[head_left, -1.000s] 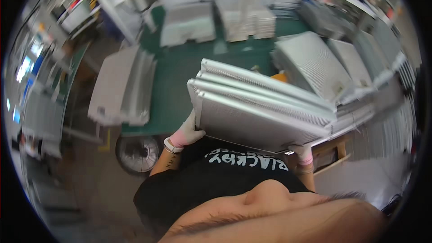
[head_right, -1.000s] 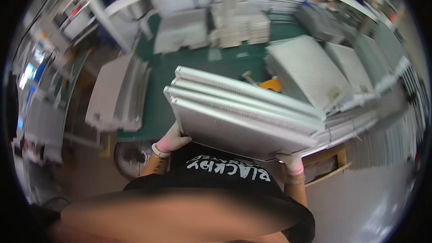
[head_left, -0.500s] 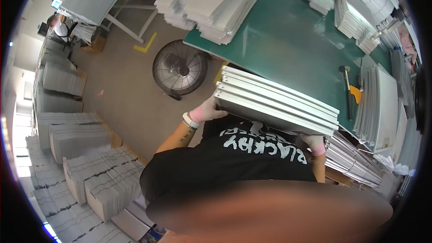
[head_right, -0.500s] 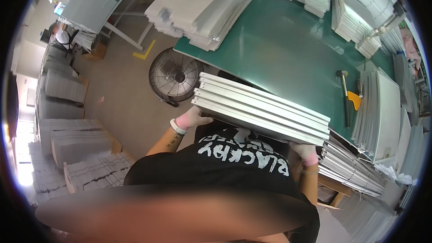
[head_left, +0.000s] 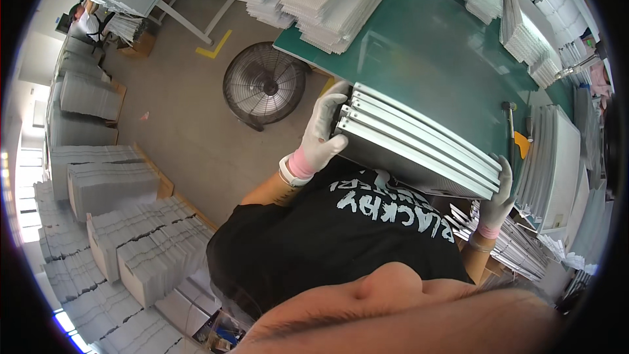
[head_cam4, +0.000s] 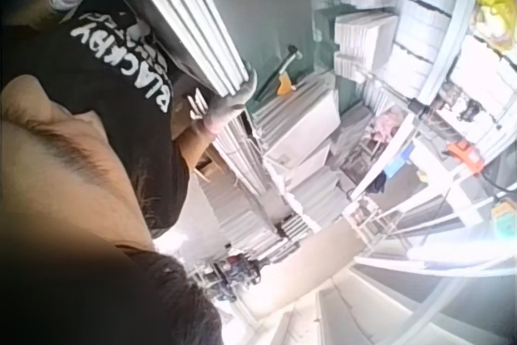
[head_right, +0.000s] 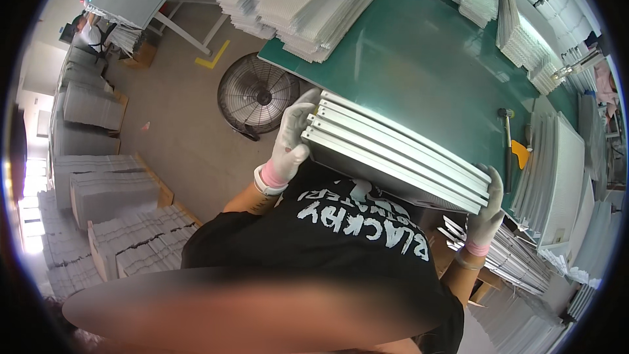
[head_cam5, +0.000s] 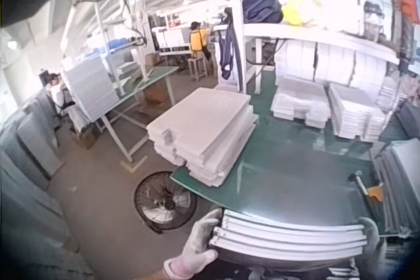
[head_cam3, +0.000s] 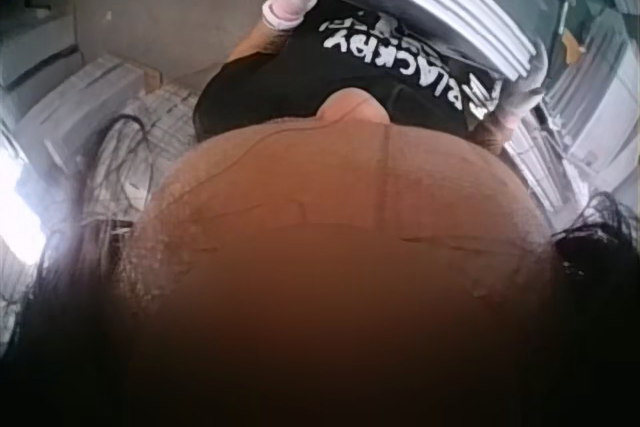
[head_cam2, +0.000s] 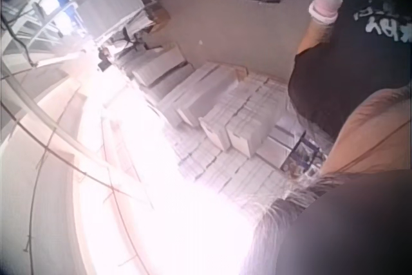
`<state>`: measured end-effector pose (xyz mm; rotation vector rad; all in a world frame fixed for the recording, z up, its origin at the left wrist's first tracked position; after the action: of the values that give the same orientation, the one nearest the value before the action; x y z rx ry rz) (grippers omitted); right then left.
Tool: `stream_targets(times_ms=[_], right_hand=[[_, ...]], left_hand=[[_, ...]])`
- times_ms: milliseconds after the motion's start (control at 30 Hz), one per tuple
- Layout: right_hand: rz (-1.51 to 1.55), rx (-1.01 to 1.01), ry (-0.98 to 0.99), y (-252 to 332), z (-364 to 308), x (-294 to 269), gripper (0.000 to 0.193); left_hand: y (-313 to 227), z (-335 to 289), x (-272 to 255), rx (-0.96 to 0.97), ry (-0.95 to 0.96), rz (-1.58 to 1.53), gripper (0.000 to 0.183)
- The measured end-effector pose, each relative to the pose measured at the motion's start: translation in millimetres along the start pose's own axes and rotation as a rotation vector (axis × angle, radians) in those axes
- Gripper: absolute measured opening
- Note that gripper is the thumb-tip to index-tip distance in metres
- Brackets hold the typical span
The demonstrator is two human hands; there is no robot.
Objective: Assembling metal-framed filter panels using an electric screwdriver and hammer.
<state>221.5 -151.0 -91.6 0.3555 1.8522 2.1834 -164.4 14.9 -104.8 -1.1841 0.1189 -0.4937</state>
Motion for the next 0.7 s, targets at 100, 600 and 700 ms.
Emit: stream_targets(times_ms=[100, 600, 700], right_hand=[[-0.491, 0.092, -0.084, 7.1, 5.4, 6.3, 0.065], [-0.474, -0.036, -0.148, 8.5, -7.8, 9.2, 0.057], [-0.446, -0.028, -0.134, 4.8, -12.3, 5.5, 0.056]], left_hand=[[-0.5, -9.8, 11.7, -0.075, -0.103, 0.036, 0.081], [-13.1, -23.9, 21.9, 0.119, -0.268, 0.259, 0.063], [-26.3, -21.3, 20.3, 0.24, -0.158, 0.33, 0.06]])
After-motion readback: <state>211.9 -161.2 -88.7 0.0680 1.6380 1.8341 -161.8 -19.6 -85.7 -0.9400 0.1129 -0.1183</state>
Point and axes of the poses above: each hand's wrist, its own z-axis towards the middle knuckle, its own x-axis out of the palm, y = z × x, the point moved 5 cm from there along z, towards the middle knuckle, and after that the axes turned 3 degrees about -y, right-handed, at the moved point
